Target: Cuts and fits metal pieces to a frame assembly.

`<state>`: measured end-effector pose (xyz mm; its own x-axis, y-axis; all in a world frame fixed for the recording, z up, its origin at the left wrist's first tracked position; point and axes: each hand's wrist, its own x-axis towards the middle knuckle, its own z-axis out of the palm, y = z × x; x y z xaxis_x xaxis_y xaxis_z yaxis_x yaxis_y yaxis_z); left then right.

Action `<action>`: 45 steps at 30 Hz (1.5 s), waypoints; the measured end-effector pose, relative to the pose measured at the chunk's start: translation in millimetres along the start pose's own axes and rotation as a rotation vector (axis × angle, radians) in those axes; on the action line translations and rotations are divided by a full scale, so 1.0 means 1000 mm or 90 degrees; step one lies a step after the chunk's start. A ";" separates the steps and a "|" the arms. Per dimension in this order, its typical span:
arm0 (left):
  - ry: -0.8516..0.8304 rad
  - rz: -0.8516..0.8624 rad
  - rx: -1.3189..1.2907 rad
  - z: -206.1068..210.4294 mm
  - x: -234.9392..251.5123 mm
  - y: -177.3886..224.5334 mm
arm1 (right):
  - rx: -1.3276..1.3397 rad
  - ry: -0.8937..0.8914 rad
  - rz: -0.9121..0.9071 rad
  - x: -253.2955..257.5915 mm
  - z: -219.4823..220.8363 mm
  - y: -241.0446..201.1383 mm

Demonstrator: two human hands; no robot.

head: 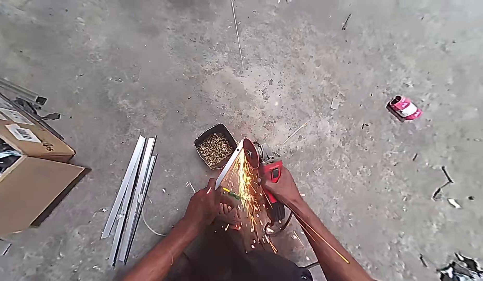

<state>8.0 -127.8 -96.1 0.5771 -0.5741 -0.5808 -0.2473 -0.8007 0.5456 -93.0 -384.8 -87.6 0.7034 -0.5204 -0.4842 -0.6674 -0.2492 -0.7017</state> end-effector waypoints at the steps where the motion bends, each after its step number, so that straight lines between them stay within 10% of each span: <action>1: -0.017 -0.011 0.000 -0.002 0.001 0.001 | -0.003 -0.001 0.004 0.000 -0.001 -0.001; 45: -0.058 -0.020 -0.060 -0.007 0.004 0.001 | 0.021 -0.001 -0.027 0.022 0.001 -0.005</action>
<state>15.1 -130.0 -93.5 0.5089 -0.5655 -0.6490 -0.1528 -0.8013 0.5784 -73.8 -393.9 -95.5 0.7307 -0.5092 -0.4547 -0.6293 -0.2442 -0.7378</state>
